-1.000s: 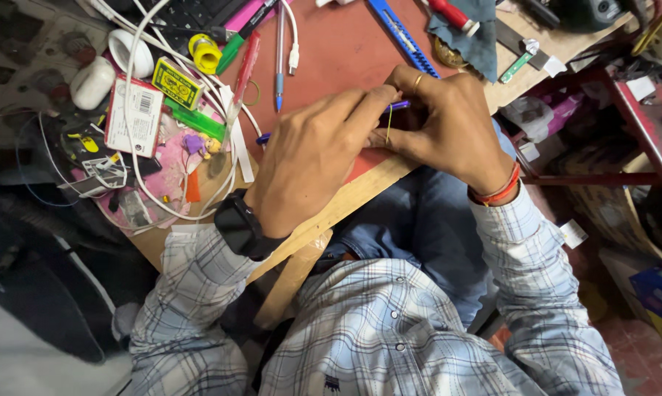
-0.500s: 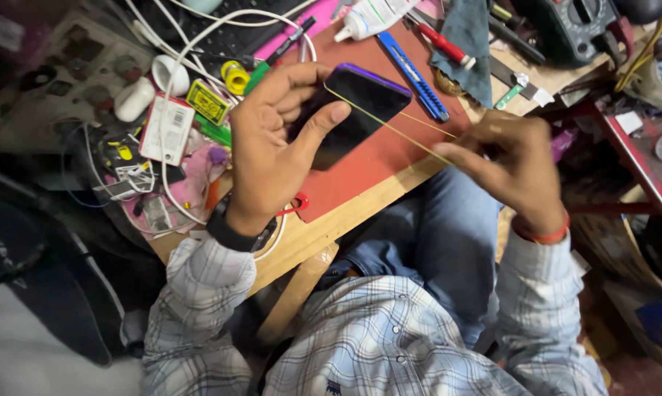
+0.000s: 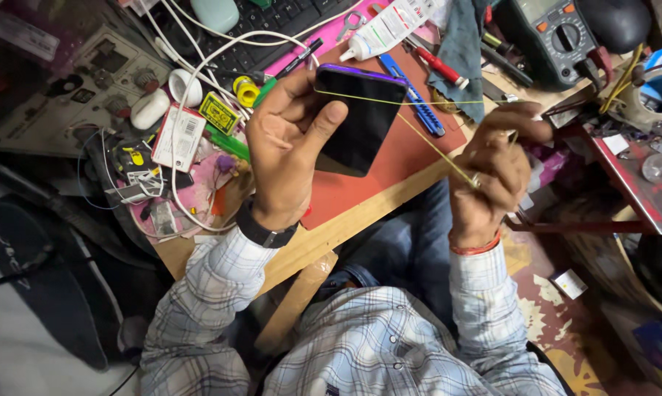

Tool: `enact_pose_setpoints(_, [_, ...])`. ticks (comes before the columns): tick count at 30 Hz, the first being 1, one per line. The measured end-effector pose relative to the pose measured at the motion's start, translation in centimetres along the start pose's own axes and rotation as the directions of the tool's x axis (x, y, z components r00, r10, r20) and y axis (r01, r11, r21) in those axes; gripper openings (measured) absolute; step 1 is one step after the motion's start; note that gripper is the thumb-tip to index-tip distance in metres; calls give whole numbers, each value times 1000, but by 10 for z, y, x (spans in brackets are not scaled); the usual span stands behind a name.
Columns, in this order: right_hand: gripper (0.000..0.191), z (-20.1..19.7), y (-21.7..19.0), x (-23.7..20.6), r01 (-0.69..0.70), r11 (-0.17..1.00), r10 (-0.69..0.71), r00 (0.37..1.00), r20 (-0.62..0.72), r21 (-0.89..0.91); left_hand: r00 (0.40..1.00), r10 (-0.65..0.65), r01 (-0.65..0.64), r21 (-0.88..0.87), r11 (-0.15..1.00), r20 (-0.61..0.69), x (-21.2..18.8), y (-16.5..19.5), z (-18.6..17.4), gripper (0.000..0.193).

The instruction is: The person applies adhesive along the edge of a blue smartphone, then secures it with a rubber band. They handle the phone, a tube of adhesive, and a rubber band on a cluttered workbench.

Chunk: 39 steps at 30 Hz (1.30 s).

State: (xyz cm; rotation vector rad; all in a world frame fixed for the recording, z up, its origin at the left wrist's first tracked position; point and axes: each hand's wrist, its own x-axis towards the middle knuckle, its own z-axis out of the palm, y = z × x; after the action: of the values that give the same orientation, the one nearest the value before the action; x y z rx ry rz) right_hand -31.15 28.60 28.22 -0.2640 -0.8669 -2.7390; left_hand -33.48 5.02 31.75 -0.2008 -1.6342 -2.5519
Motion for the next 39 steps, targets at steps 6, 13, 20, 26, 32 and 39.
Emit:
enact_pose_setpoints(6, [43, 21, 18, 26, -88, 604, 6, 994, -105, -792, 966, 196, -250, 414, 875, 169, -16, 19, 6, 25])
enact_pose_setpoints(13, [50, 62, 65, 20, -165, -402, 141, 961, -239, -900, 608, 308, -790, 595, 146, 732, -18, 38, 18, 38])
enact_pose_setpoints(20, [55, 48, 87, 7, -56, -766, -67, 998, -7, -641, 847, 271, -531, 738, 416, 457, -26, 32, 26, 30])
enact_pose_setpoints(26, [24, 53, 84, -3, 46, -910, -53, 973, 224, -413, 953, 192, -298, 632, 716, 233, -29, 35, 28, 22])
enact_pose_setpoints(32, [17, 73, 68, 19, 610, -792, 594, 779, 200, -20, 993, 4, -47, 352, 935, 121, -22, 36, 20, 27])
enact_pose_setpoints(39, [13, 60, 50, 15, 610, -792, 577, 755, 312, -10, 989, -74, 44, 223, 974, 127, -16, 39, 10, 28])
